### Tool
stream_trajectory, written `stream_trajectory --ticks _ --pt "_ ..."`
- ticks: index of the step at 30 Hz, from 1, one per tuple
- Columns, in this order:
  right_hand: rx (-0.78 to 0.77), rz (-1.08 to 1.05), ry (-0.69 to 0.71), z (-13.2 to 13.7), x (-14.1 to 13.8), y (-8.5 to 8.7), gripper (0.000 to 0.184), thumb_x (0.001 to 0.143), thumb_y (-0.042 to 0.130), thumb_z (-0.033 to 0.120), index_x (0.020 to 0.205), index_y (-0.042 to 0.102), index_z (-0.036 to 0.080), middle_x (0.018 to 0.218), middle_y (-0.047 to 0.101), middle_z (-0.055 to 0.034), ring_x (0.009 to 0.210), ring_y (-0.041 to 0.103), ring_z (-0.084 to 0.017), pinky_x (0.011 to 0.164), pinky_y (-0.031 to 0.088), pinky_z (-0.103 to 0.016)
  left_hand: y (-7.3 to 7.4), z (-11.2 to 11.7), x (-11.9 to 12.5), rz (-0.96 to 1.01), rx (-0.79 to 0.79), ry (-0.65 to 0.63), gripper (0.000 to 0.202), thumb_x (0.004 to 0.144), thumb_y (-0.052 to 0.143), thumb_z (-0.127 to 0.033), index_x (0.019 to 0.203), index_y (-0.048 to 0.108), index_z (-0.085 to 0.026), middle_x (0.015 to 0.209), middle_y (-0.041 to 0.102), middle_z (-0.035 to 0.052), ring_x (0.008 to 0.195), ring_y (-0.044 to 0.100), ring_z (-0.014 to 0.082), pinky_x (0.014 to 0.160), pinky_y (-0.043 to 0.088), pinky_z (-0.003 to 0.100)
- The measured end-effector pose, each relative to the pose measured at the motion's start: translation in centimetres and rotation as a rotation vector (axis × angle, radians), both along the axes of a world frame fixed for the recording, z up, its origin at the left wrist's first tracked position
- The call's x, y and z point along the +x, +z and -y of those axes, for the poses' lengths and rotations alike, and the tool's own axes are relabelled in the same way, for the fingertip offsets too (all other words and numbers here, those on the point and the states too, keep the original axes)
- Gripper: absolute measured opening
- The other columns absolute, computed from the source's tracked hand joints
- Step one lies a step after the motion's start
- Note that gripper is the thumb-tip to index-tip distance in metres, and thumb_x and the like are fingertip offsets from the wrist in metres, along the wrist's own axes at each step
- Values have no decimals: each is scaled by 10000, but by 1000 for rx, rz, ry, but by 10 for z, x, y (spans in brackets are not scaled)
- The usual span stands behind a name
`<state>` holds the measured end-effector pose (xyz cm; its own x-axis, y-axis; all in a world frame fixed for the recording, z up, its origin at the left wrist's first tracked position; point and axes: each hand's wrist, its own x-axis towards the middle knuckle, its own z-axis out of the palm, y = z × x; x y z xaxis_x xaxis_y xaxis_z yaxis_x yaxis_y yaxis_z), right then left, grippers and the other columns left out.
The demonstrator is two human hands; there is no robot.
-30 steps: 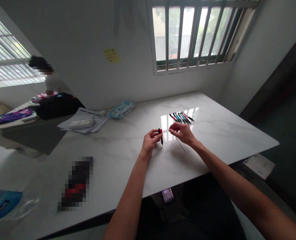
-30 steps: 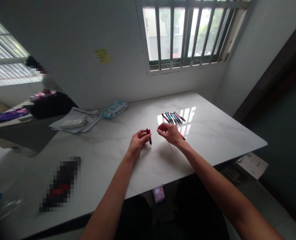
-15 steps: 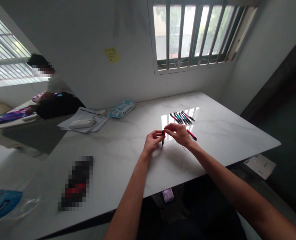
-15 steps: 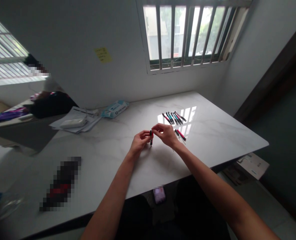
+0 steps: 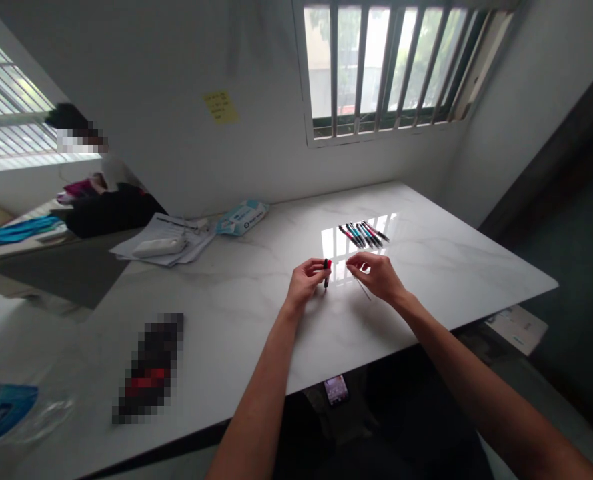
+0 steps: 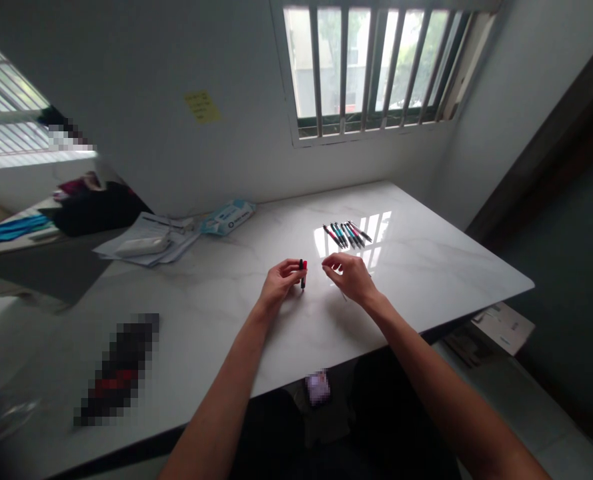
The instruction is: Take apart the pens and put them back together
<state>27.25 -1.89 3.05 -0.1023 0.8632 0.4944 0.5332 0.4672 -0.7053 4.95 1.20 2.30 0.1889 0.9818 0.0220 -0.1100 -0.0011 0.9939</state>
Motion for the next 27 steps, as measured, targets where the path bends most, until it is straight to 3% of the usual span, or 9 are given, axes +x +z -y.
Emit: stream_trajectory --ticks 4,8,13,16,19,23,27 --pt "-34 96 -57 -4 5 -4 100 957 699 181 974 793 210 900 797 -28 781 732 -173 759 573 -305 -1 -2 -2 -7 8 44 459 603 975 -457 940 798 -199 989 784 70 853 677 188 763 491 299" --pt "-59 192 -80 -23 9 -3 212 930 687 92 1079 801 192 1034 819 -63 852 749 -187 810 590 -309 -3 -4 -4 -13 9 72 473 605 969 -467 952 792 -199 1007 784 72 844 671 182 751 477 291" --pt "-76 358 -66 -58 18 5 392 937 584 -12 1227 793 147 1259 799 -130 1057 776 -221 999 581 -336 -5 -5 -6 -22 6 84 464 625 956 -467 973 799 -204 1022 786 77 857 674 186 756 475 292" --pt "-88 476 -43 -80 27 12 462 940 521 -53 1233 807 159 1287 800 -116 1174 761 -231 1090 529 -332 -5 -5 -7 -20 4 95 464 621 957 -467 972 803 -206 1023 788 80 862 679 191 755 478 294" --pt "-141 585 -30 -100 35 16 439 954 531 -34 1220 818 165 1250 816 -109 1148 772 -233 1036 537 -301 -6 -6 -8 -12 2 99 466 615 961 -464 970 804 -206 1030 789 83 862 680 191 754 482 294" --pt "-168 712 -7 -122 35 14 332 1024 572 106 1224 826 178 1195 829 -118 1083 780 -243 973 538 -292 -5 -6 -7 -4 -5 99 460 614 962 -455 967 806 -205 1019 787 83 858 676 189 752 481 293" --pt "-206 802 22 -137 29 8 342 984 610 85 1240 823 161 1203 822 -142 1108 764 -255 999 519 -290 -4 -5 -7 -5 -10 102 447 616 962 -444 959 807 -201 1002 783 82 855 672 187 749 476 292"
